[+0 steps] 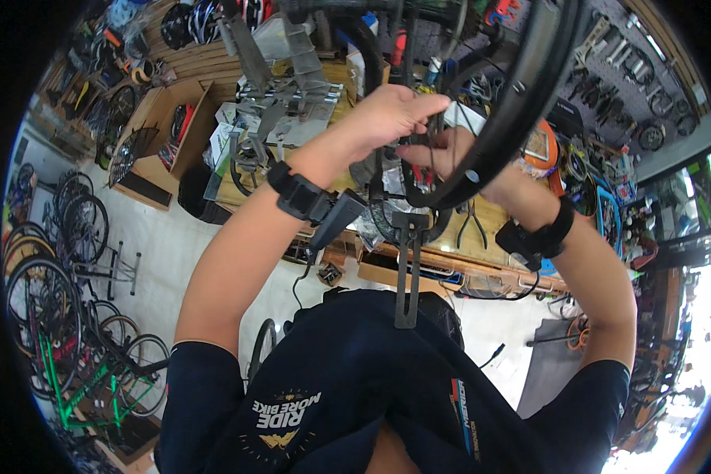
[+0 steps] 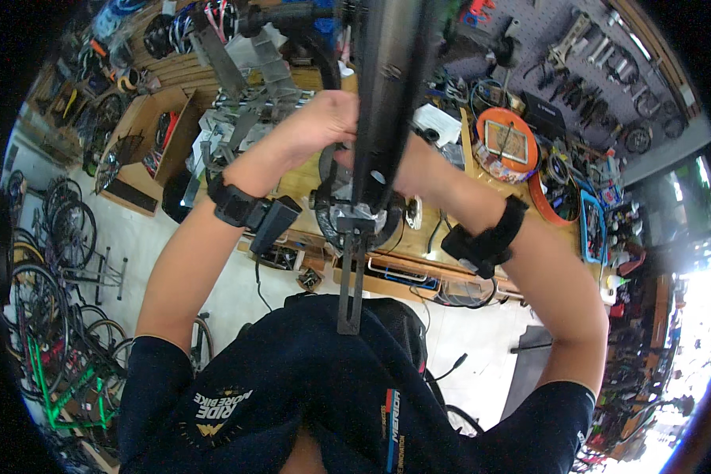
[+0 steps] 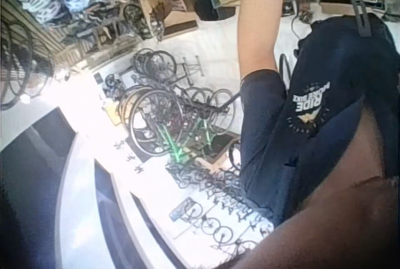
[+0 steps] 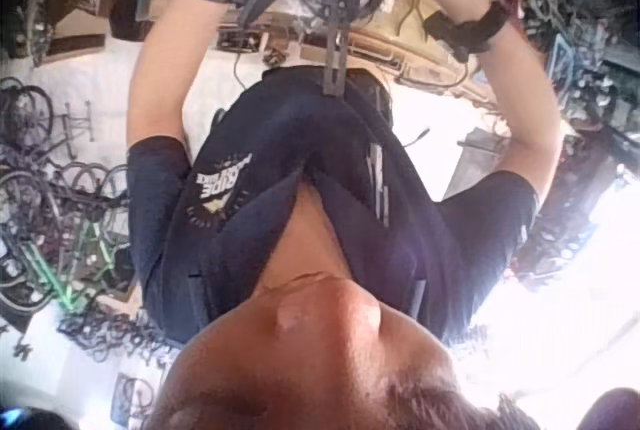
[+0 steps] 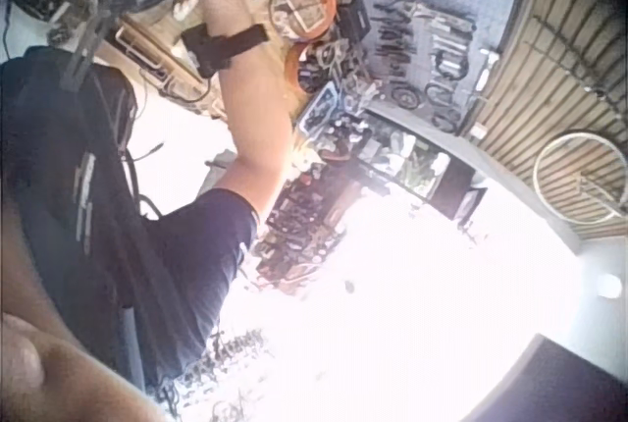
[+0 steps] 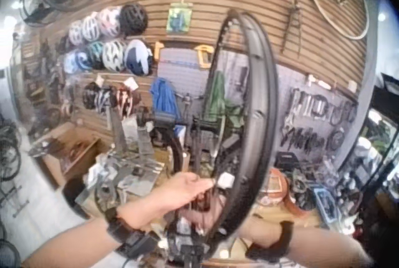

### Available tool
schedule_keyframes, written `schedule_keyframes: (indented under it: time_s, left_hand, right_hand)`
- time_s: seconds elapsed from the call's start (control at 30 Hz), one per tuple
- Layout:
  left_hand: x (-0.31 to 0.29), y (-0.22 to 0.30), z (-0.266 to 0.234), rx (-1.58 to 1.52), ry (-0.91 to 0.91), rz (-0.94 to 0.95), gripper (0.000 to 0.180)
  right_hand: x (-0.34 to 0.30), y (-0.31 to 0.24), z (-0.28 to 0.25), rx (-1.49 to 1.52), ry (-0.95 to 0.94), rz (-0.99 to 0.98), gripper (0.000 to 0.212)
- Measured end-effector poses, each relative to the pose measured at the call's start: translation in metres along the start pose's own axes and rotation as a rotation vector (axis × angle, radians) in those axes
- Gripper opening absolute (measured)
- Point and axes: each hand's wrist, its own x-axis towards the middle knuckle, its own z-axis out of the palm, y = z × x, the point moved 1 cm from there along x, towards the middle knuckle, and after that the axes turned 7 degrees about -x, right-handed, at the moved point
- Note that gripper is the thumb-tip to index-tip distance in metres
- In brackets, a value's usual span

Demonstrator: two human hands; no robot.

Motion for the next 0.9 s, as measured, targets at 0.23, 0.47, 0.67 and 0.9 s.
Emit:
schedule_keyframes:
  time_s: [0.23, 0.47, 0.67, 0.9]
  left_hand:
    - [0.005, -0.007, 0.003, 0.249, 0.108, 0.041, 0.055]
    - [-0.007, 0.011, 0.001, 0.152, 0.058, -0.013, 0.051]
    - [-0.009, 0.012, -0.004, 0.15, 0.03, 0.055, 0.051]
    - [-0.004, 0.011, -0.005, 0.217, 0.032, 0.025, 0.057]
  right_hand:
    - [0.005, 0.003, 0.008, -0.413, 0.031, -0.056, 0.026]
    - [-0.001, 0.031, 0.001, 0.45, -0.312, 0.232, 0.025]
    - [-0.005, 0.013, 0.0, 0.492, -0.251, 0.348, 0.03]
    - [-0.002, 0.013, -0.008, 0.249, -0.34, 0.206, 0.035]
